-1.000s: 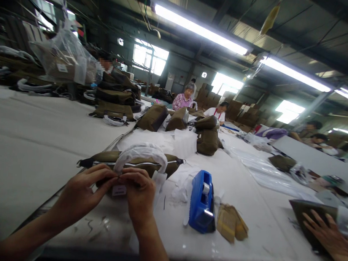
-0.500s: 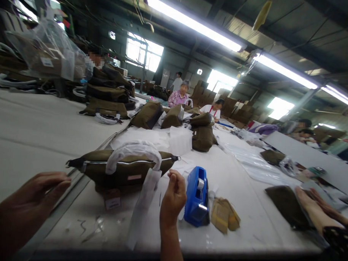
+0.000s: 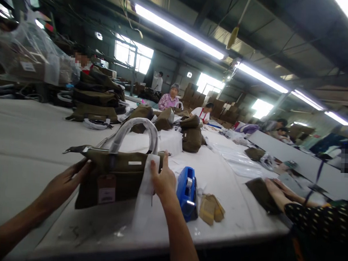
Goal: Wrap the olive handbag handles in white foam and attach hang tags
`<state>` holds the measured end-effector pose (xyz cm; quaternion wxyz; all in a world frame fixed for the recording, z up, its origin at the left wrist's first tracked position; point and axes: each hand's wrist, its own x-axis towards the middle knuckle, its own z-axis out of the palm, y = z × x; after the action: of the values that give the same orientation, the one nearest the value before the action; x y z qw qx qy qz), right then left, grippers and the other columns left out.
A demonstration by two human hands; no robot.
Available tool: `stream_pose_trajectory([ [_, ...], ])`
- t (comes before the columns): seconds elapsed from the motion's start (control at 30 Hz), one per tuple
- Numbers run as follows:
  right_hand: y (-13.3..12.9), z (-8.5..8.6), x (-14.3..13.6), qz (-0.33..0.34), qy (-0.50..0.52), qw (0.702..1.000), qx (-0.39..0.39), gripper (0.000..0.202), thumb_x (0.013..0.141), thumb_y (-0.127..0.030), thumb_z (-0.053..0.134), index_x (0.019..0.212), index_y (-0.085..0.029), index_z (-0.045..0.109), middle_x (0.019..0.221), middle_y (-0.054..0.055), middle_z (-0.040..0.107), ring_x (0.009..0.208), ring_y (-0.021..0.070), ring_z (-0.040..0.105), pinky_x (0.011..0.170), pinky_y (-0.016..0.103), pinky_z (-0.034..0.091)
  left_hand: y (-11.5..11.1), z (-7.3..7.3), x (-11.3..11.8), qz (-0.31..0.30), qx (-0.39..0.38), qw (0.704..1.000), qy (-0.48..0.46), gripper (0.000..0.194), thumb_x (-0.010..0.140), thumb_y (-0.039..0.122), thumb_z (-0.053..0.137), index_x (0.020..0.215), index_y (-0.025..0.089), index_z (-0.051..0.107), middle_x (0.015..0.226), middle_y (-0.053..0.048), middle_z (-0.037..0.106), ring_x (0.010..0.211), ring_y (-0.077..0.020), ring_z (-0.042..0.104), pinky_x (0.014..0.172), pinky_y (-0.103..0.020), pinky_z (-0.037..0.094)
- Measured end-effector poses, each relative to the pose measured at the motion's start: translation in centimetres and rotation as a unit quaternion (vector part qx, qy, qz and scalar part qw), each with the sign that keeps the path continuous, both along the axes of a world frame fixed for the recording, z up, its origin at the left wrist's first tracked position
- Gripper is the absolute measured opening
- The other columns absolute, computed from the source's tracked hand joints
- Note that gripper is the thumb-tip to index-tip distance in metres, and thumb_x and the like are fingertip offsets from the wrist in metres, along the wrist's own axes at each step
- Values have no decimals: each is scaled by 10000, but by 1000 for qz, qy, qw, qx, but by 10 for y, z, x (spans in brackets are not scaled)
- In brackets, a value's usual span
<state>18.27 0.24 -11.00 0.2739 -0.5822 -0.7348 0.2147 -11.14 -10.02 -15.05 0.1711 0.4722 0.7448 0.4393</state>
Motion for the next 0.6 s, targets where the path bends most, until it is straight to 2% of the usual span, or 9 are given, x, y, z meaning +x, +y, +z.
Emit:
stream_pose_trajectory([
  [0.07, -5, 21, 5, 9, -109, 994, -19, 775, 1033, -683, 343, 1656, -224, 315, 1263, 224, 723, 1239, 437, 660, 1020, 622, 486, -6, 13, -6, -23, -61, 996, 60, 795, 887, 747, 353, 1395, 199, 625, 1322, -117, 732, 1256, -372, 670, 1040, -500, 560],
  [0.13, -6, 28, 1, 8, -159, 987, 14, 716, 1034, -611, 446, 1625, -210, 393, 1414, 248, 632, 1352, 450, 573, 1075, 639, 447, -9, 20, -12, -55, -101, 987, 116, 744, 891, 688, 368, 1318, 152, 659, 1269, -150, 741, 1177, -376, 700, 986, -498, 575],
  [0.2, -4, 22, -13, 38, -154, 983, 97, 639, 1036, -454, 519, 1613, -198, 414, 1635, 224, 401, 1511, 415, 392, 1184, 611, 359, -8, 26, -14, -29, -97, 976, 194, 637, 901, 603, 376, 1215, 141, 681, 1230, -176, 736, 1079, -394, 719, 916, -521, 577],
  [0.23, -2, 16, -22, 82, -142, 977, 135, 590, 1033, -368, 525, 1596, -209, 446, 1688, 180, 321, 1560, 377, 311, 1230, 574, 316, -6, 30, -12, -9, -73, 970, 233, 580, 918, 567, 371, 1183, 155, 680, 1235, -171, 729, 1048, -391, 722, 884, -516, 577],
  [0.3, 4, 2, -42, 192, -121, 959, 171, 511, 1014, -262, 517, 1524, -250, 553, 1699, 95, 331, 1594, 315, 242, 1276, 503, 273, 3, 35, -7, 16, 11, 952, 305, 499, 975, 513, 337, 1151, 193, 676, 1272, -133, 720, 1036, -356, 726, 867, -474, 578],
  [0.33, 7, -5, -51, 235, -118, 949, 172, 476, 1008, -247, 515, 1476, -261, 607, 1680, 69, 375, 1596, 304, 237, 1284, 486, 267, 10, 36, -3, -1, 53, 941, 335, 486, 1003, 498, 325, 1159, 205, 680, 1305, -114, 714, 1069, -334, 723, 897, -452, 575],
  [0.4, 15, -14, -65, 268, -133, 940, 167, 450, 1011, -306, 534, 1446, -246, 632, 1660, 69, 413, 1591, 328, 241, 1296, 513, 231, 29, 32, 3, -92, 90, 915, 383, 494, 1040, 470, 330, 1260, 198, 678, 1416, -109, 676, 1231, -319, 671, 1031, -454, 532],
  [0.5, 27, -22, -74, 266, -173, 937, 149, 593, 1032, -436, 529, 1561, -171, 488, 1677, 128, 364, 1582, 365, 255, 1300, 580, 163, 58, 13, 9, -228, 55, 873, 427, 482, 1042, 375, 387, 1401, 183, 644, 1522, -124, 601, 1431, -325, 533, 1193, -528, 396],
  [0.6, 37, -27, -78, 282, -198, 930, 125, 668, 1043, -491, 503, 1596, -127, 415, 1686, 150, 332, 1590, 361, 236, 1302, 569, 164, 74, -11, 9, -266, 28, 865, 426, 439, 1026, 285, 407, 1333, 201, 709, 1517, -135, 598, 1450, -339, 515, 1210, -597, 349],
])
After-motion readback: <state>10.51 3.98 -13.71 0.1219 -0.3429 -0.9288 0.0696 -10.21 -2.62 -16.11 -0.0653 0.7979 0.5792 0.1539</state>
